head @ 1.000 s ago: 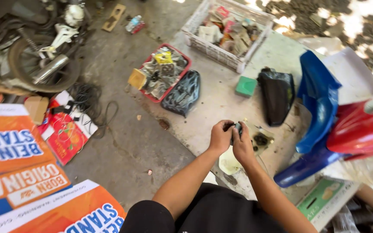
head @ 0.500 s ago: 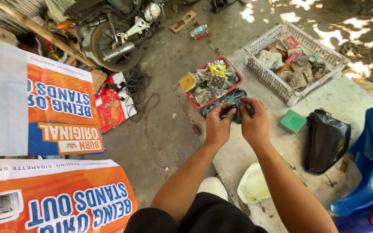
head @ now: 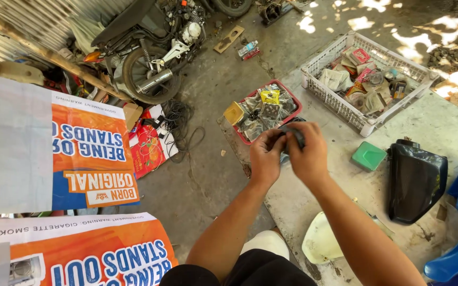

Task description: The person cleans various motorcycle parts, including a black plastic cover and small black components, using a blue cloth. They wipe the items and place them into a white plastic basket and a cardboard box.

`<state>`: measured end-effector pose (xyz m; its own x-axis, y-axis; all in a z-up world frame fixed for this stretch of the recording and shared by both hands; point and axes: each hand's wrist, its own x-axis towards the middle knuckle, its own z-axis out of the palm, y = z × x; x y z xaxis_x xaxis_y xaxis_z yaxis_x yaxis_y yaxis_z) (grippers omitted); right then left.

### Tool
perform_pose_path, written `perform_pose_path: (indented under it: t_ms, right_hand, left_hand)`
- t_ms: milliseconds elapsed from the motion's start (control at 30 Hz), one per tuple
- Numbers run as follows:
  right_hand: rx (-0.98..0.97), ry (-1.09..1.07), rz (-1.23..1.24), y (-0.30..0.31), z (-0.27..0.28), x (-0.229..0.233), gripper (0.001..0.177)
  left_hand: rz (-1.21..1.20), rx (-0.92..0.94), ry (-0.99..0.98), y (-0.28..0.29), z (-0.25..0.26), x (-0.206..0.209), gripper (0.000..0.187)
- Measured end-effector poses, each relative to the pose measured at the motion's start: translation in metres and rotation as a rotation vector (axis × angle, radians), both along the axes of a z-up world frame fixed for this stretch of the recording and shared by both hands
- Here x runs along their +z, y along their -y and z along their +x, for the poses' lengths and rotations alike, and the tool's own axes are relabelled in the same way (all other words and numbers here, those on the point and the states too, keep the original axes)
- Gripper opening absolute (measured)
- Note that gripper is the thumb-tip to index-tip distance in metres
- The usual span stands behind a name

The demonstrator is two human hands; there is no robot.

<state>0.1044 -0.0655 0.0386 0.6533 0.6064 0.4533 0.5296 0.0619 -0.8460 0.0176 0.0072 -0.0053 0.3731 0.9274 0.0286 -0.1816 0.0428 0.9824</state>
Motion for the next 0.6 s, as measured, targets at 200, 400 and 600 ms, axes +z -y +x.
perform_pose_path:
  t_ms: [200, 400, 600]
  right_hand:
    - [0.005, -0.219, -0.129, 0.008, 0.011, 0.003, 0.026]
    - [-0.256, -0.171, -0.103, 0.014, 0.01, -0.027, 0.023]
    - [-0.259, -0.158, -0.233, 0.024, -0.008, -0.032, 0.015]
  left_hand:
    - [-0.119, -0.078, 0.118, 0.013, 0.012, 0.016, 0.016]
    - [-0.428, 0.058, 0.27, 0.017, 0.029, 0.019, 0.012]
    - [-0.587, -0.041, 0.082, 0.02, 0.039, -0.022, 0.012]
